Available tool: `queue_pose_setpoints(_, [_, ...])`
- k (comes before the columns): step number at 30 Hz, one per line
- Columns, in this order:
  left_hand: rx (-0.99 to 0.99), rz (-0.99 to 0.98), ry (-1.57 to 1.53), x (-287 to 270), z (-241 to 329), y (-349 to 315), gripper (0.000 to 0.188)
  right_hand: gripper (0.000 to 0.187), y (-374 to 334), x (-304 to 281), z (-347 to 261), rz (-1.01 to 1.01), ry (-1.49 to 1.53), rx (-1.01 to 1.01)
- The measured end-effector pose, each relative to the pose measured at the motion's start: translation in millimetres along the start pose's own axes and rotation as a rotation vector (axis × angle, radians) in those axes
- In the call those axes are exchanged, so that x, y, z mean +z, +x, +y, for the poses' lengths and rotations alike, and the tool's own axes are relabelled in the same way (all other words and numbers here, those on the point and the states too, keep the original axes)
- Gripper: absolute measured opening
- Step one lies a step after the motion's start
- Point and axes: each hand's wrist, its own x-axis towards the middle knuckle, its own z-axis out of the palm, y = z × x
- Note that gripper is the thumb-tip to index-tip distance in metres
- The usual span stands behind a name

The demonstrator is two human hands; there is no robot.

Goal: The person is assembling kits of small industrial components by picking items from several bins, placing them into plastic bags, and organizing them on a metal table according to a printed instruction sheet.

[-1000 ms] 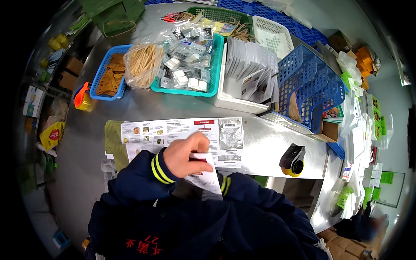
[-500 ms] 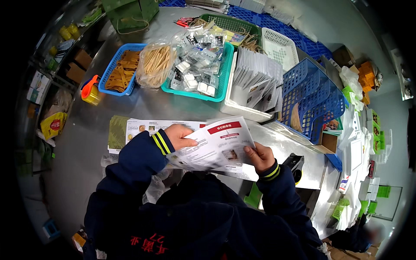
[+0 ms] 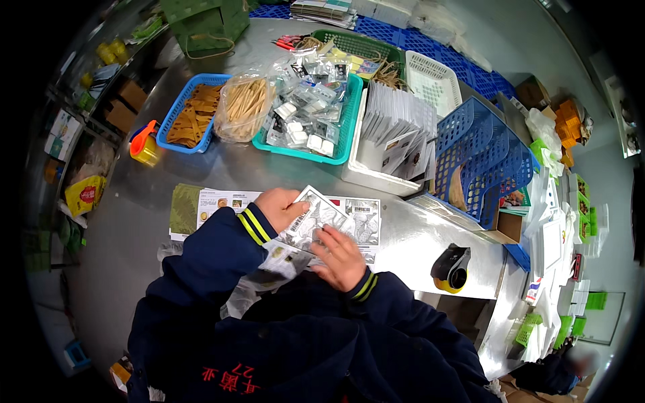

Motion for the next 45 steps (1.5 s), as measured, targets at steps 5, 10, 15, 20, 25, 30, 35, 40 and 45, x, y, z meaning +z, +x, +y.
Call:
queue_pose_setpoints(5, [0.151, -0.137, -0.303, 8.1, -2.1, -5.6, 0.026, 0.022, 12.8, -12.6, 26.2, 0.259, 0.092, 0.382])
queue_pose_setpoints(10, [0.018, -0.272, -0.297, -8.3, 8.3, -10.7, 0.021, 0.016, 5.0, -24.4, 43.2, 0.316, 0.240, 0.452])
queue_pose_setpoints(15, [0.123, -0.232, -0.358, -8.7, 39.4, -33.7, 0.028, 0.023, -14.5, -5.9, 66.8, 0.351, 1.063, 0.855])
queue_pose_setpoints(20, [0.316, -0.045, -0.351, -0.5, 45.6, -30.7, 0.051, 0.026, -16.0, 16.4, -4.8, -0.152, 1.947, 0.685])
queue_pose_setpoints(25, [0.131, -0.308, -0.473, 6.3, 27.2, -24.4, 0.032, 0.037, 5.3, 9.8, -22.7, -0.092, 2.426, 0.636])
queue_pose_setpoints(30, [0.002, -0.078, -0.386, 2.1, 31.4, -17.6, 0.021, 0.037, -0.7, -29.8, 11.1, -0.439, 1.477, 0.646])
queue_pose_setpoints(35, [0.015, -0.228, -0.370, -8.8, -12.6, -5.3, 0.028, 0.028, -9.6, -53.4, 29.5, -0.268, 1.230, 0.866])
queue_pose_setpoints(40, [-0.027, -0.229, -0.366, 1.5, -45.2, -1.2, 0.022, 0.039, -12.8, -42.3, 35.9, -0.023, 0.342, 0.404])
queue_pose_setpoints(45, [-0.030, 0.061, -0.620, 20.5, -34.2, 7.2, 0.033, 0.044, -9.8, 8.3, 8.3, 0.157, -0.175, 0.077])
